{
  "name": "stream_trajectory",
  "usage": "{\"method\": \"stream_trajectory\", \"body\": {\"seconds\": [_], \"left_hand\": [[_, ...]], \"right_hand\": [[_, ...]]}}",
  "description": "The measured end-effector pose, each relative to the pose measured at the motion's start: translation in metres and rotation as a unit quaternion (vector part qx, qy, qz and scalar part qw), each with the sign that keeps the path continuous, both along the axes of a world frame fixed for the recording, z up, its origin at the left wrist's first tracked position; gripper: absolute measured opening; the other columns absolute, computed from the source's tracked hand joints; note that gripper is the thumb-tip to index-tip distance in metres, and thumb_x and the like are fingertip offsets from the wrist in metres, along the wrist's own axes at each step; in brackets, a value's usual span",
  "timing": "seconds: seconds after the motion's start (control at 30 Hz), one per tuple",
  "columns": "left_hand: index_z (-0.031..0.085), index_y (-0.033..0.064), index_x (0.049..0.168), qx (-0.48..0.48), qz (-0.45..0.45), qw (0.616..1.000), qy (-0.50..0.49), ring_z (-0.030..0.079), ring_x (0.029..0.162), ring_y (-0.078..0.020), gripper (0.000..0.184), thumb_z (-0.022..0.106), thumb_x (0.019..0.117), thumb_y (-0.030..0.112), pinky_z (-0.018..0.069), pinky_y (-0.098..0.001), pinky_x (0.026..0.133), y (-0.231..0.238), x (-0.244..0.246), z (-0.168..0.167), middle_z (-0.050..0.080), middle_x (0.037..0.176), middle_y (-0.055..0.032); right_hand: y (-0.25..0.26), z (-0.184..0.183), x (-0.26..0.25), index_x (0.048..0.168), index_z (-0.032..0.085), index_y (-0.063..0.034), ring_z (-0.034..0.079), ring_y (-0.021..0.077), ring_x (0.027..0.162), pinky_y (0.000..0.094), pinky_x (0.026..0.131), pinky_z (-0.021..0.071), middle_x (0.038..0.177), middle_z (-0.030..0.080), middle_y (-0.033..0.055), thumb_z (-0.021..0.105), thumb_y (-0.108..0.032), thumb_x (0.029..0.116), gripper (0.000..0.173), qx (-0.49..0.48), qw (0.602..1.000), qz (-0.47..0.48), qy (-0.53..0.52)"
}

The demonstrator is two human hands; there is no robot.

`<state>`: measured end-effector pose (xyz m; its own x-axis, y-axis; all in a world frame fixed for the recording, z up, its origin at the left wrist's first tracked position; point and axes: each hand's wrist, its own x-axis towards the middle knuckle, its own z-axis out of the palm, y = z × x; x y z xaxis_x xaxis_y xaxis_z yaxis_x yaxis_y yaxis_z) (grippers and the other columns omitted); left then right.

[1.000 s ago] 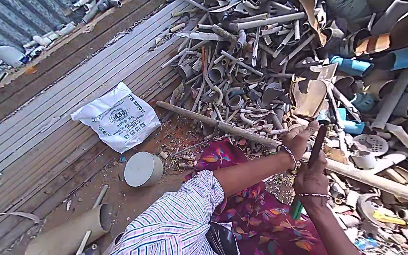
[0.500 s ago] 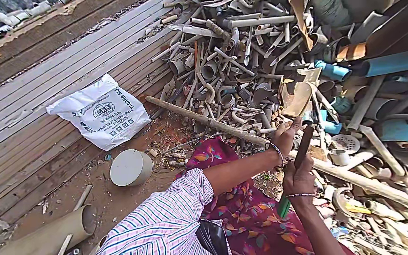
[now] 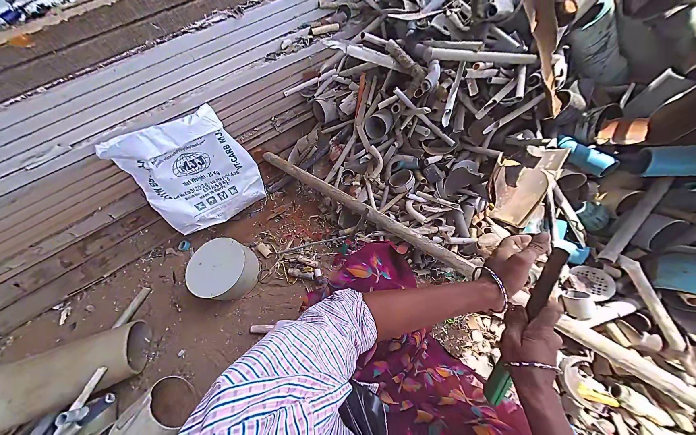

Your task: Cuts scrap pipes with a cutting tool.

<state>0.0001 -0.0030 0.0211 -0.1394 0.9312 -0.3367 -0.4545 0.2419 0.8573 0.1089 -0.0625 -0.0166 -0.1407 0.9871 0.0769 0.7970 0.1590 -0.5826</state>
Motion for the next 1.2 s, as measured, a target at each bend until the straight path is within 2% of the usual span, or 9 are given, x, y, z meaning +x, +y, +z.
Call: {"method": "stream_trajectory", "body": {"seconds": [0.13,0.27,0.37,0.5,0.63,0.77,0.87,1.0,1.2], "left_hand": [[0.039,-0.002,0.153,-0.027,-0.02,0.999,-0.003,0.049,0.136,-0.0387,0.053,0.042,0.1119,0.031,0.0382,-0.0535,0.112,-0.003,0.002,-0.002,0.049,0.147,-0.0293],[0.039,-0.0029,0.153,-0.002,-0.016,1.0,-0.014,0.047,0.137,-0.0397,0.054,0.043,0.1115,0.032,0.0364,-0.0541,0.113,-0.001,0.001,0.001,0.048,0.148,-0.0308],[0.039,-0.0039,0.152,-0.009,-0.013,1.0,0.008,0.047,0.139,-0.0383,0.054,0.044,0.1112,0.031,0.0354,-0.0522,0.116,-0.002,0.001,-0.002,0.049,0.148,-0.03],[0.039,0.0005,0.153,0.027,0.008,0.999,0.026,0.051,0.133,-0.0358,0.052,0.041,0.1118,0.033,0.04,-0.0523,0.111,0.001,0.0,-0.012,0.051,0.145,-0.0276],[0.036,0.0041,0.155,-0.005,0.001,0.998,0.056,0.045,0.138,-0.0301,0.056,0.033,0.112,0.04,0.0361,-0.0483,0.113,-0.002,0.001,-0.012,0.045,0.152,-0.0227],[0.033,0.0044,0.157,0.006,0.008,0.998,0.063,0.044,0.142,-0.0251,0.058,0.026,0.1127,0.041,0.0352,-0.0435,0.114,0.004,0.001,-0.012,0.042,0.157,-0.0193],[0.036,0.0076,0.155,-0.015,0.01,0.996,0.085,0.05,0.134,-0.0259,0.057,0.027,0.1121,0.044,0.0406,-0.046,0.108,0.001,0.003,-0.013,0.049,0.151,-0.0185],[0.039,0.0108,0.154,-0.01,0.011,0.997,0.077,0.051,0.133,-0.0234,0.059,0.025,0.1114,0.049,0.0438,-0.0467,0.105,0.004,0.002,-0.011,0.05,0.149,-0.013],[0.043,0.0119,0.152,-0.023,0.008,0.997,0.07,0.055,0.128,-0.0234,0.061,0.024,0.1107,0.053,0.0453,-0.0462,0.101,0.004,0.005,-0.012,0.055,0.145,-0.0118]], "right_hand": [[0.009,-0.016,0.007,0.152,0.029,0.0149,0.064,0.0592,0.095,0.0674,0.087,0.0476,0.11,0.061,0.0447,0.043,-0.012,0.1079,0.054,-0.02,1.0,-0.015,0.016],[0.004,-0.01,0.005,0.146,0.035,0.0194,0.065,0.059,0.087,0.0668,0.08,0.0499,0.105,0.063,0.0443,0.045,-0.009,0.1057,0.05,0.045,0.999,-0.001,-0.004],[0.013,-0.018,0.008,0.153,0.027,0.0154,0.063,0.0617,0.102,0.069,0.092,0.0454,0.116,0.06,0.0462,0.044,-0.01,0.1077,0.054,-0.034,0.999,-0.029,-0.01],[0.004,-0.005,-0.002,0.143,0.039,0.0201,0.066,0.0504,0.072,0.0625,0.07,0.0519,0.088,0.065,0.037,0.046,-0.007,0.1047,0.048,0.033,0.999,0.006,0.004],[0.016,-0.002,-0.002,0.152,0.034,0.0065,0.069,0.0459,0.095,0.0574,0.091,0.0515,0.1,0.069,0.0307,0.042,-0.01,0.1088,0.047,-0.131,0.991,-0.03,-0.023],[0.014,0.004,0.0,0.148,0.042,0.0071,0.07,0.0496,0.092,0.0625,0.087,0.0525,0.097,0.07,0.0312,0.048,-0.006,0.1045,0.046,-0.1,0.995,-0.005,0.018],[0.02,0.003,0.006,0.155,0.032,0.0003,0.068,0.0501,0.098,0.0615,0.088,0.0528,0.112,0.066,0.0331,0.046,-0.009,0.1078,0.05,-0.169,0.985,-0.018,0.015],[0.011,0.009,0.006,0.152,0.04,0.0034,0.071,0.0499,0.086,0.0617,0.082,0.0537,0.089,0.071,0.0294,0.05,-0.006,0.105,0.049,-0.103,0.994,0.016,0.012],[0.017,0.013,0.009,0.158,0.031,-0.0016,0.07,0.0487,0.097,0.0596,0.091,0.0519,0.098,0.071,0.0292,0.045,-0.007,0.1075,0.053,-0.169,0.985,0.023,-0.015]]}}
